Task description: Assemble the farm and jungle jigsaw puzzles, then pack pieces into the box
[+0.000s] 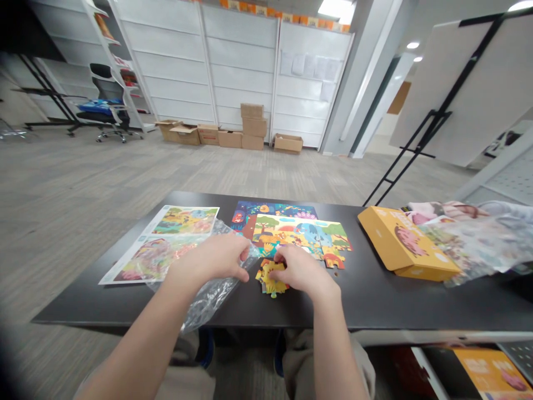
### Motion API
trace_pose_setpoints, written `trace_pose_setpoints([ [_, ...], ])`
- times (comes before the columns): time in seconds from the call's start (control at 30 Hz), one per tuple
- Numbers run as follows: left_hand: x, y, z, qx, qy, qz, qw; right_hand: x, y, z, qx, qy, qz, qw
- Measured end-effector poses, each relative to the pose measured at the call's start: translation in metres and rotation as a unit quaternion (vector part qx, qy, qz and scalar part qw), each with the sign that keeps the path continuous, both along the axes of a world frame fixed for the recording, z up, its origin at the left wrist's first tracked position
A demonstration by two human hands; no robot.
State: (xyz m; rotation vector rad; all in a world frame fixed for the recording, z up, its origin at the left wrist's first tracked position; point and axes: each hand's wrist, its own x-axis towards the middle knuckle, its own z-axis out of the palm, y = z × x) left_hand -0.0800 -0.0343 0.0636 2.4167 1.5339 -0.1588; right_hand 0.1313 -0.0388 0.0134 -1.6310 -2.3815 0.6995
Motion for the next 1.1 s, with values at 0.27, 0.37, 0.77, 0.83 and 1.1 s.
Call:
trace_pose_setpoints([
  [0.27, -0.001, -0.006, -0.011, -0.008, 0.074, 0.04, 0.996, -0.012, -0.005, 0.0, 0.014, -0.079, -0.015, 0.997],
  [0.37, -0.004, -0.007, -0.012, 0.003, 0.048, 0.036, 0.998, -0.013, -0.003, -0.001, 0.014, -0.082, -0.006, 0.997],
  [0.77, -0.047, 0.008, 0.017, 0.057, -0.218, -0.003, 0.974, -0.013, -0.004, 0.003, -0.06, -0.044, -0.02, 0.997],
  [0.83, -0.052, 0.011, 0.015, 0.063, -0.245, 0.006, 0.968, -0.014, -0.004, 0.004, -0.062, -0.043, -0.016, 0.997],
  [1.1, -0.063, 0.014, 0.015, 0.089, -0.285, 0.018, 0.954, -0.011, -0.005, 0.006, -0.05, 0.051, 0.033, 0.997],
])
